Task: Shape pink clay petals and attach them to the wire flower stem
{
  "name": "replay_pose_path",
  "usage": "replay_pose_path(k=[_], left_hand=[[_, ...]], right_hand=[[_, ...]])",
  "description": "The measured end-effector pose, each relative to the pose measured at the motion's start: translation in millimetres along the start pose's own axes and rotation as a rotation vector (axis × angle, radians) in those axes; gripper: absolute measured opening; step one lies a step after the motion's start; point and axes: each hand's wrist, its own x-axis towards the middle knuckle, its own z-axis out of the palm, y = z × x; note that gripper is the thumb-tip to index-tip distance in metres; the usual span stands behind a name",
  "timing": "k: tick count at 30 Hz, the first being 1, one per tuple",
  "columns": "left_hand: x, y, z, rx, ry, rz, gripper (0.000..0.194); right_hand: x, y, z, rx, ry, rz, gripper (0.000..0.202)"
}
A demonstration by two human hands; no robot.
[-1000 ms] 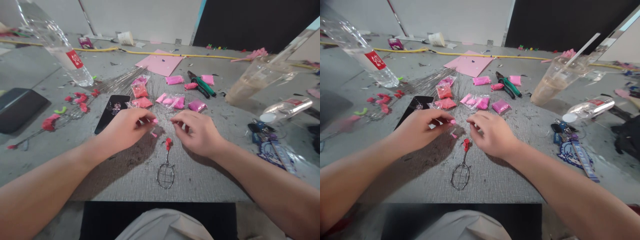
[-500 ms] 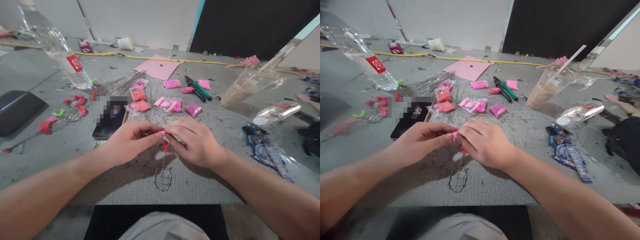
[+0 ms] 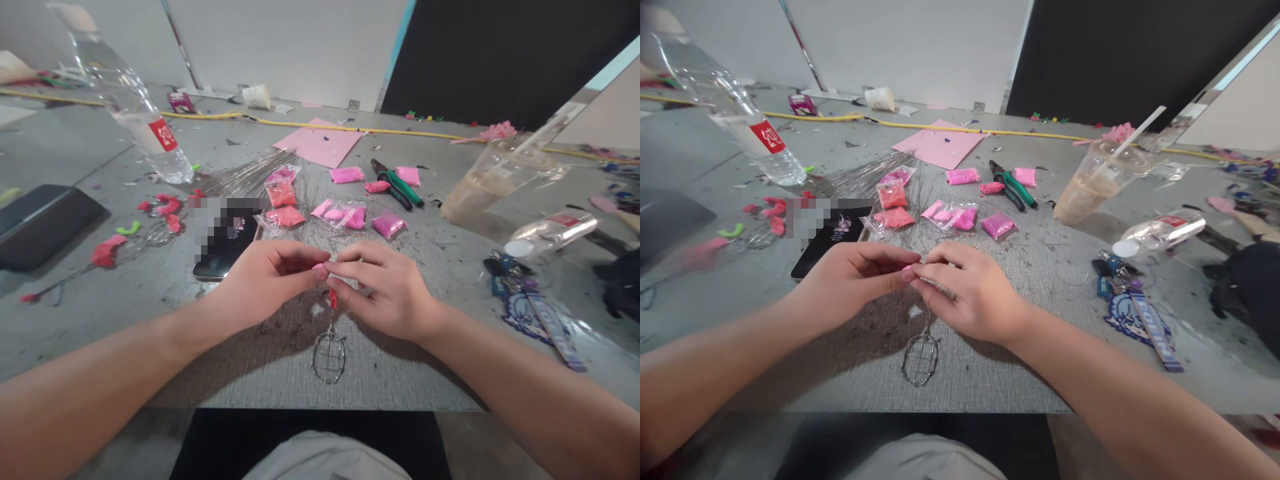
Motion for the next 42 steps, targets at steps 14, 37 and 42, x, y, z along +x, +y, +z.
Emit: replay_pose_path(k=[14, 37, 42], left_hand=[[1, -2, -0.3, -0.477, -0.113, -0.040, 0.063], [-2, 2, -8.2, -0.221, -0.231, -0.047, 0.013], [0, 0, -10.6, -0.401, -0.246, -0.095, 0.033]], right_hand=[[-1, -7, 0, -0.213, 0.080, 0.041, 0.020], [2, -16, 1, -0.208, -0.044, -0.125, 0.025], [5, -19, -2, -0.245, 0.020, -0.088, 0.014]])
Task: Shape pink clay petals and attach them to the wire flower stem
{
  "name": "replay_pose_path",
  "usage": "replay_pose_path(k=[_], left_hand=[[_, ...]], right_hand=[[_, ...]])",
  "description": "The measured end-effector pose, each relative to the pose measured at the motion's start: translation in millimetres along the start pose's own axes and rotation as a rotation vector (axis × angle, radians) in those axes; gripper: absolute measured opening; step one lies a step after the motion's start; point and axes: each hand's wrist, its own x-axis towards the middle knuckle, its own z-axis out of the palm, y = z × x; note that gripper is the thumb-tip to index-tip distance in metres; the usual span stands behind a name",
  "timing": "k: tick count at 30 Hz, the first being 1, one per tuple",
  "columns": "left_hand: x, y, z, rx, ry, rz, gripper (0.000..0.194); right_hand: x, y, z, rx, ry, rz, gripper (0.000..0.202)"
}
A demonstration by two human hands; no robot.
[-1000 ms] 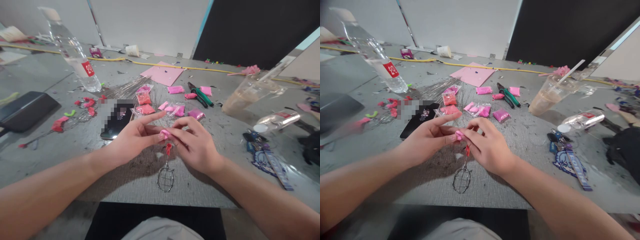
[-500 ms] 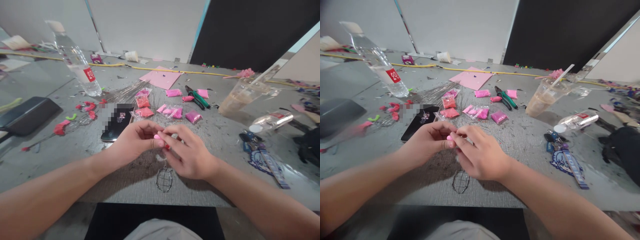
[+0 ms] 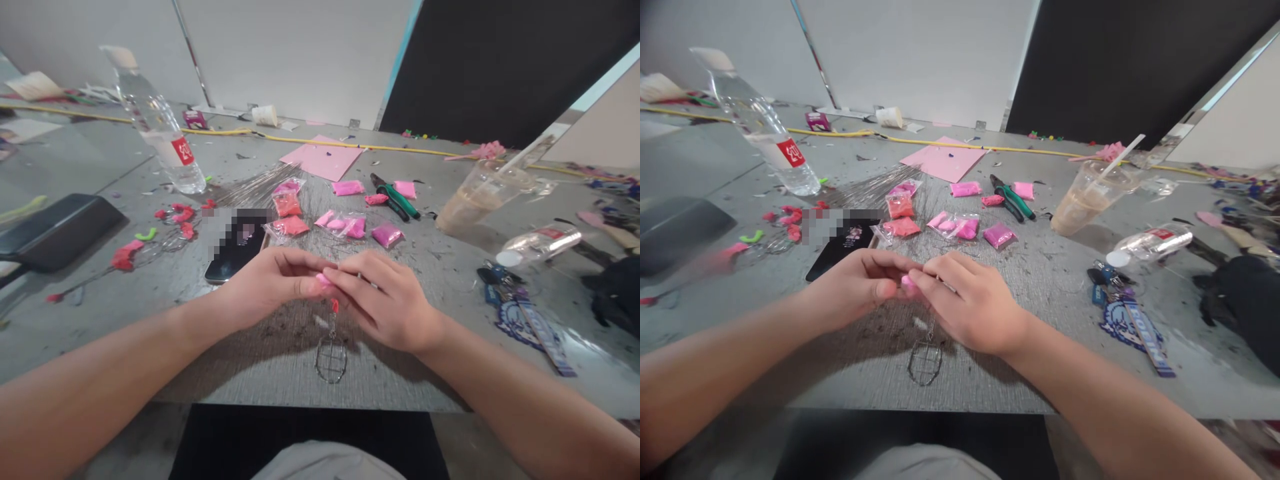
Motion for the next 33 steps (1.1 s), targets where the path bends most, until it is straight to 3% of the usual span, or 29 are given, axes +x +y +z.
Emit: replay_pose_path(k=[4, 8, 16, 33], left_hand=[[-1, 1, 2.3, -0.036, -0.003, -0.051, 0.022], [0, 3, 3.6, 0.057, 0.027, -0.025, 0.014], [2, -1, -1.0, 0.142, 0.145, 0.089, 0.017], [-1, 6, 6.5, 0.366, 0.198, 0.010, 0.021]], right_hand=[[1, 2, 1, 0.056, 0.038, 0.094, 0.010], [1, 6, 2, 0.033, 0.074, -0.027, 0.015], [4, 10, 4, 0.067, 0.045, 0.011, 0.010], [3, 9, 6, 0.074, -0.029, 0.110, 0.007]])
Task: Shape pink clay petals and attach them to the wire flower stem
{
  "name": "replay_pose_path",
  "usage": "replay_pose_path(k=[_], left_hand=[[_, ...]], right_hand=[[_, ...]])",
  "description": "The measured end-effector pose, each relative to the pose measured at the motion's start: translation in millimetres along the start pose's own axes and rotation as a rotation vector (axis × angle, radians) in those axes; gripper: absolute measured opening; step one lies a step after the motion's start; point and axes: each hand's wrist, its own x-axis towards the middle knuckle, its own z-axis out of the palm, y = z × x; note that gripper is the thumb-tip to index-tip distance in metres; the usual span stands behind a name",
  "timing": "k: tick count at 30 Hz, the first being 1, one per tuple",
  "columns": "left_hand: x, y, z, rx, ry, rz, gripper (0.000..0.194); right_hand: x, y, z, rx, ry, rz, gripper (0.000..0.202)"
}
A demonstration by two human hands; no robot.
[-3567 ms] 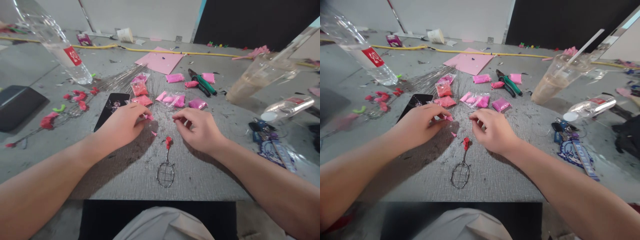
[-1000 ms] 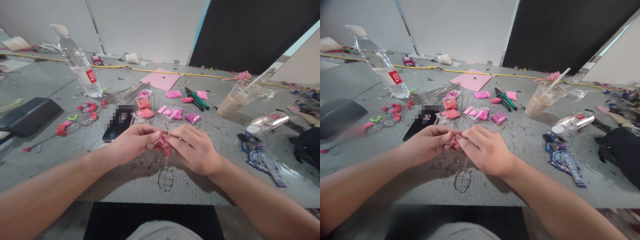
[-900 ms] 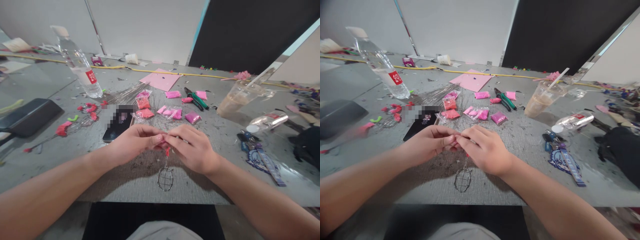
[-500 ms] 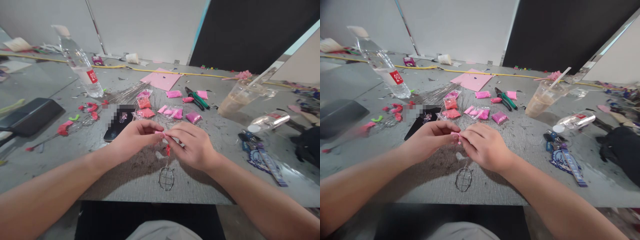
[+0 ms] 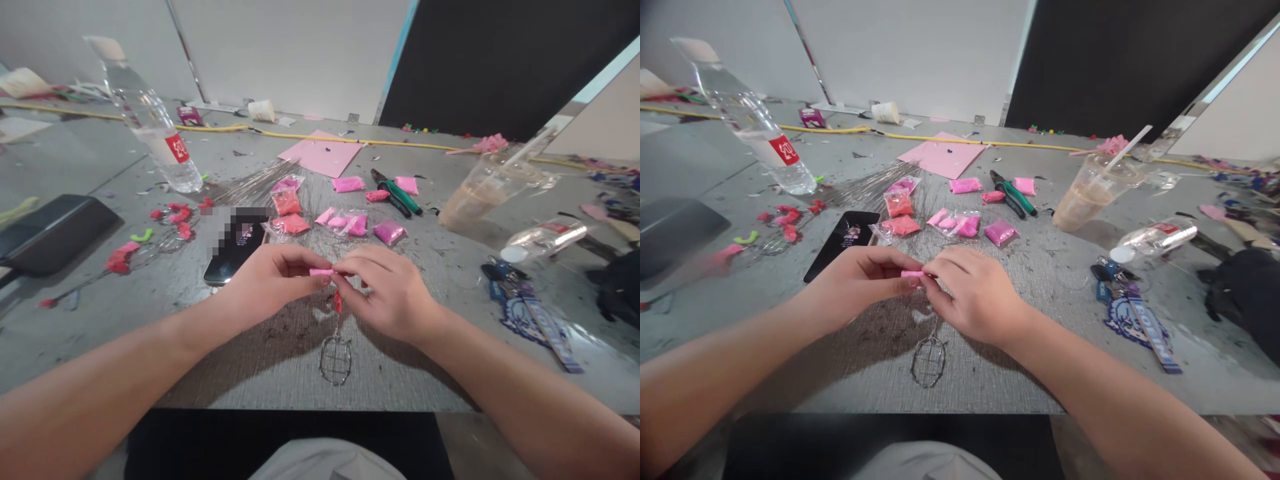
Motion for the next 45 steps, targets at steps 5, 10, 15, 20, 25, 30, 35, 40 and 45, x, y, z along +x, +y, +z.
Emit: replay_pose_path(k=[5, 10, 15, 20, 25, 30, 35, 40, 45], left_hand=[[0, -3, -0.7, -0.006, 0.009, 0.020, 0.033], [1, -4, -1.0, 0.057, -0.035, 0.046, 0.027], [1, -3, 0.0, 0.046, -0.024, 0.060, 0.023], [7, -7, -8.9, 0.477, 0.077, 0.226, 0.019], [20, -14, -23.1, 0.882, 0.091, 0.412, 0.016], [28, -18, -29.3, 0.940, 0.104, 0.412, 0.011], [31, -21, -31.5, 0.942, 0.134, 0.431, 0.011], [33, -27, -33.5, 0.935, 0.152, 0.451, 0.015], [34, -29, -34.2, 0.981, 0.120, 0.486, 0.021]], right_hand=[[0, -1, 0, 0.019, -0.023, 0.022, 0.009], [-1, -1, 0, 0.037, -0.069, -0.016, 0.010], [1, -1, -6, 0.087, 0.032, 0.149, 0.013], [1, 11, -11, 0.058, 0.079, 0.340, 0.026], [-1, 20, -5, 0.124, -0.053, 0.413, 0.020], [-4, 23, 3, 0.278, -0.053, 0.580, 0.010], [-5, 23, 6, 0.372, 0.039, 0.633, 0.011], [-5, 20, 5, 0.342, 0.039, 0.629, 0.018], [-9, 23, 7, 0.342, 0.013, 0.579, 0.014]])
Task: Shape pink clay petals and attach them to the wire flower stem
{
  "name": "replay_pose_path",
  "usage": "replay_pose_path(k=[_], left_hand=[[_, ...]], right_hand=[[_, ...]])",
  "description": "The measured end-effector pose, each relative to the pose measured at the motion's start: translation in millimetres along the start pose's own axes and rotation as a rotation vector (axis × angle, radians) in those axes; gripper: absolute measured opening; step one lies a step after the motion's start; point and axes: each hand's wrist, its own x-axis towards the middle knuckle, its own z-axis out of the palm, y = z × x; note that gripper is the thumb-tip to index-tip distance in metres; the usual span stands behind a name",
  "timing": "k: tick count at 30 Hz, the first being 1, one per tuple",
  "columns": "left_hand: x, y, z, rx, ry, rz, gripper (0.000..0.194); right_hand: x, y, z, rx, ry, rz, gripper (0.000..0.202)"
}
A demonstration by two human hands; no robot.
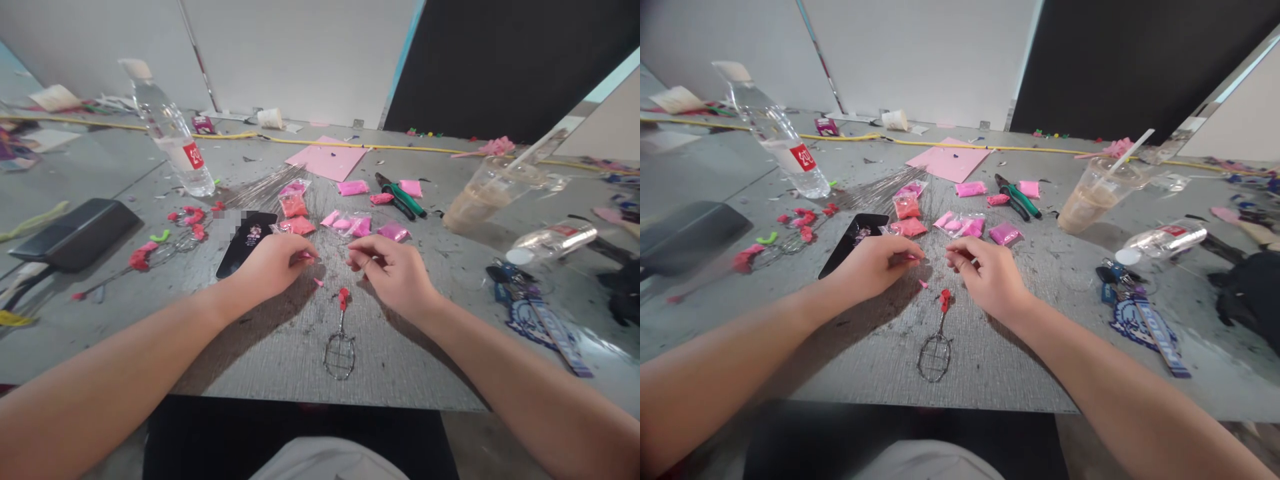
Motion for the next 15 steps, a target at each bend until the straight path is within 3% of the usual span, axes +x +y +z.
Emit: replay_pose_path(k=[10, 15], left_hand=[[-1, -3, 2.2, 0.031, 0.081, 0.098, 0.015], [-3, 10, -3.5, -0.059, 0.156, 0.002, 0.017]], right_hand=[[3, -7, -2, -0.114, -0.037, -0.007, 0.012], [2, -9, -3, -0.050, -0.072, -0.022, 0.012]])
